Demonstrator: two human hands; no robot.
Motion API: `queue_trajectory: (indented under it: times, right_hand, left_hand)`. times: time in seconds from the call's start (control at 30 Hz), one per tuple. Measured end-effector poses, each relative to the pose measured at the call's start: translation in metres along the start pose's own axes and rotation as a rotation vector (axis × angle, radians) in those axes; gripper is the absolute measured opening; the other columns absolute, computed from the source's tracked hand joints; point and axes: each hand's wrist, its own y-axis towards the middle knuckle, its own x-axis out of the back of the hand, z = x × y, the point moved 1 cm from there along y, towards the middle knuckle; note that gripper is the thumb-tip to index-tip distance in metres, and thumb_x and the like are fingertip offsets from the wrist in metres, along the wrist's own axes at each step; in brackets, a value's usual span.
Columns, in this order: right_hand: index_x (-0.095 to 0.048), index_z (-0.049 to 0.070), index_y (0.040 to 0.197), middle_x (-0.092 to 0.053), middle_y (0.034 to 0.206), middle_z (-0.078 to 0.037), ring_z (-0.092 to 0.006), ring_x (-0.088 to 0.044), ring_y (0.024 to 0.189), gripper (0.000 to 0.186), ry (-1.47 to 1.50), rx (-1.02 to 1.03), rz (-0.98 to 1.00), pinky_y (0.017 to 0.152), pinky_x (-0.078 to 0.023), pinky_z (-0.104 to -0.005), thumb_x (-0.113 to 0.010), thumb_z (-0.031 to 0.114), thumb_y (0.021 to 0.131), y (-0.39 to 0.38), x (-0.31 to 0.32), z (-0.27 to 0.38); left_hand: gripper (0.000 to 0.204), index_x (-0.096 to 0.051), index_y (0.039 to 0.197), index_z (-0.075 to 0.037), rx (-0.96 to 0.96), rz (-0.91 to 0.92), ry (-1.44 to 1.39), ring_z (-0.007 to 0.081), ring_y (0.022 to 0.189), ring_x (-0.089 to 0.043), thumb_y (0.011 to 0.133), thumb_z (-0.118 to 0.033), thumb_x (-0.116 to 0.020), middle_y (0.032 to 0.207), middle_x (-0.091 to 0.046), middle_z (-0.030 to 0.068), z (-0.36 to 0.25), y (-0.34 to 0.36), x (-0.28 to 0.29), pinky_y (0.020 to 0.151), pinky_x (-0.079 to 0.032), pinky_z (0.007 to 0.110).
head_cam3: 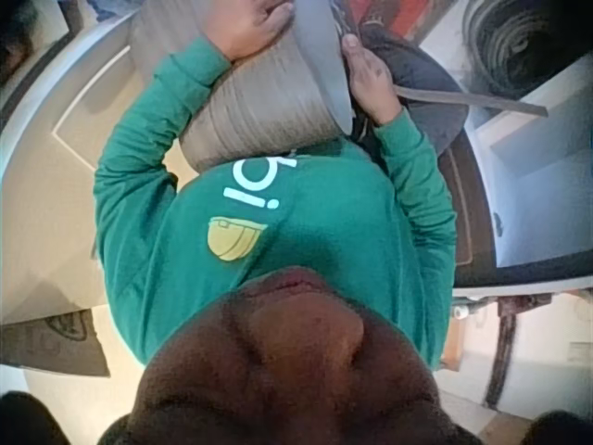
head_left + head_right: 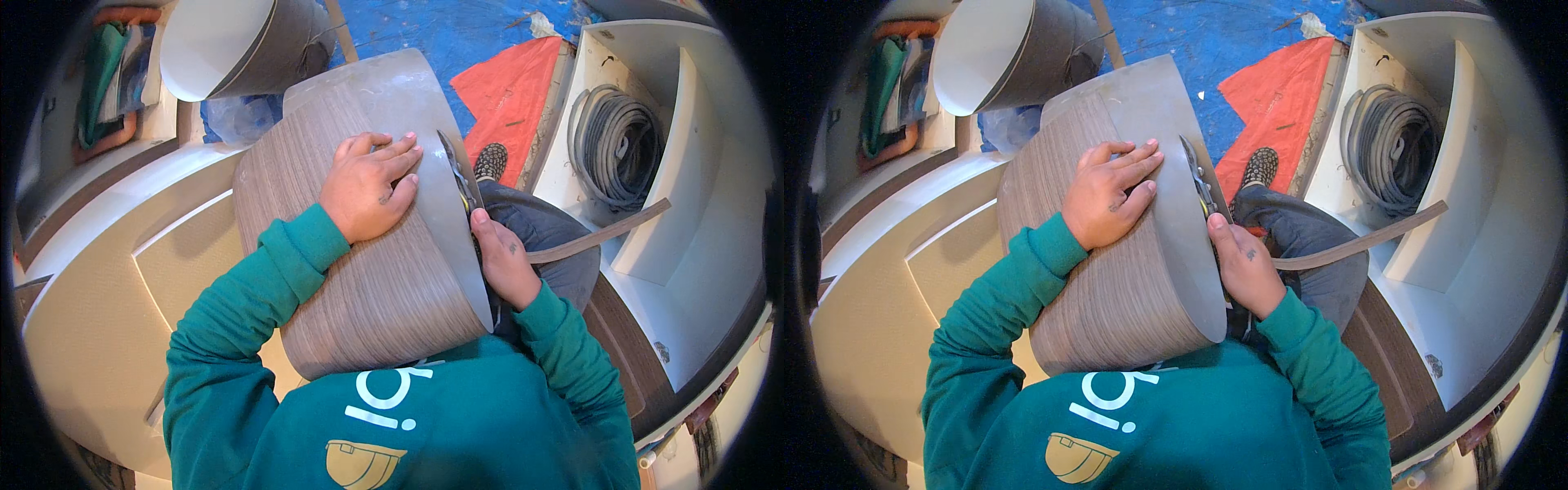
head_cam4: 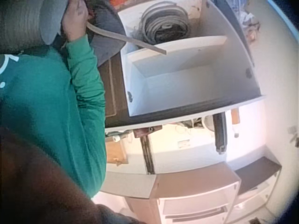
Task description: The person uses tin snips to cut a curved piece of wood-grain laminate sheet. They hold the sheet with one hand and cut along its edge with the other, trimming the material in a workshop setting.
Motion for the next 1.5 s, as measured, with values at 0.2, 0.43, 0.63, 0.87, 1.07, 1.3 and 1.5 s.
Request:
queue_trajectory:
  times: [0.2, 0.43, 0.63, 0.87, 1.07, 1.3, 1.5]
  right_hand:
    - [-0.067, -0.006, 0.105, -0.07, 0.094, -0.012, -0.0193, -0.063, 0.089, 0.063, -0.004, -0.018, 0.006, 0.085, -0.049, -0.035, -0.037, 0.05, 0.11, 0.001, 0.001, 0.0]
    - [-0.066, -0.005, 0.115, -0.069, 0.104, -0.011, -0.0184, -0.062, 0.098, 0.061, 0.047, -0.022, 0.049, 0.092, -0.047, -0.0333, -0.035, 0.047, 0.111, 0.0, -0.001, 0.009]
    - [-0.066, -0.006, 0.117, -0.07, 0.108, -0.011, -0.019, -0.062, 0.101, 0.063, 0.054, -0.043, 0.069, 0.093, -0.047, -0.0332, -0.034, 0.048, 0.111, 0.003, -0.001, 0.008]
    - [-0.066, -0.006, 0.119, -0.07, 0.111, -0.012, -0.0188, -0.062, 0.103, 0.067, 0.054, -0.088, 0.024, 0.095, -0.046, -0.0321, -0.034, 0.052, 0.11, 0.002, -0.006, 0.014]
    - [-0.065, -0.007, 0.122, -0.069, 0.113, -0.012, -0.0173, -0.062, 0.104, 0.073, 0.155, -0.224, 0.009, 0.096, -0.046, -0.0307, -0.035, 0.058, 0.108, -0.002, -0.011, 0.024]
    - [-0.065, -0.007, 0.124, -0.069, 0.115, -0.012, -0.0173, -0.061, 0.105, 0.074, 0.213, -0.22, 0.003, 0.096, -0.046, -0.0306, -0.035, 0.059, 0.108, -0.004, -0.013, 0.025]
    - [-0.066, -0.007, 0.121, -0.07, 0.111, -0.012, -0.0179, -0.063, 0.101, 0.073, 0.143, -0.2, 0.008, 0.094, -0.047, -0.0311, -0.034, 0.057, 0.108, -0.004, -0.011, 0.025]
  left_hand:
    - [0.041, -0.069, 0.128, -0.005, -0.001, -0.012, -0.009, 0.0323, 0.124, -0.056, 0.091, -0.021, -0.062, 0.139, -0.064, 0.0108, 0.001, -0.001, -0.001, 0.11, -0.035, 0.048]
    - [0.042, -0.07, 0.127, -0.004, -0.024, -0.043, 0.013, 0.0332, 0.122, -0.057, 0.09, -0.021, -0.063, 0.138, -0.065, 0.0118, 0.002, -0.002, -0.004, 0.11, -0.036, 0.048]
    - [0.041, -0.07, 0.126, -0.004, -0.017, -0.055, 0.002, 0.0333, 0.122, -0.057, 0.089, -0.02, -0.064, 0.136, -0.066, 0.0118, 0.002, -0.003, -0.006, 0.11, -0.036, 0.049]
    - [0.041, -0.07, 0.125, -0.003, -0.021, -0.069, -0.008, 0.0332, 0.122, -0.057, 0.089, -0.021, -0.064, 0.135, -0.067, 0.012, 0.003, -0.003, -0.007, 0.111, -0.033, 0.049]
    - [0.041, -0.07, 0.126, -0.003, -0.016, -0.061, -0.009, 0.0329, 0.122, -0.057, 0.09, -0.021, -0.063, 0.135, -0.066, 0.0122, 0.003, -0.004, -0.007, 0.111, -0.033, 0.048]
    - [0.042, -0.07, 0.126, -0.003, -0.019, -0.061, -0.02, 0.0322, 0.122, -0.057, 0.09, -0.021, -0.063, 0.135, -0.066, 0.0123, 0.003, -0.004, -0.008, 0.111, -0.033, 0.048]
    - [0.041, -0.07, 0.126, -0.003, -0.018, -0.061, -0.03, 0.0321, 0.122, -0.057, 0.089, -0.02, -0.063, 0.135, -0.067, 0.0124, 0.003, -0.003, -0.007, 0.111, -0.033, 0.048]
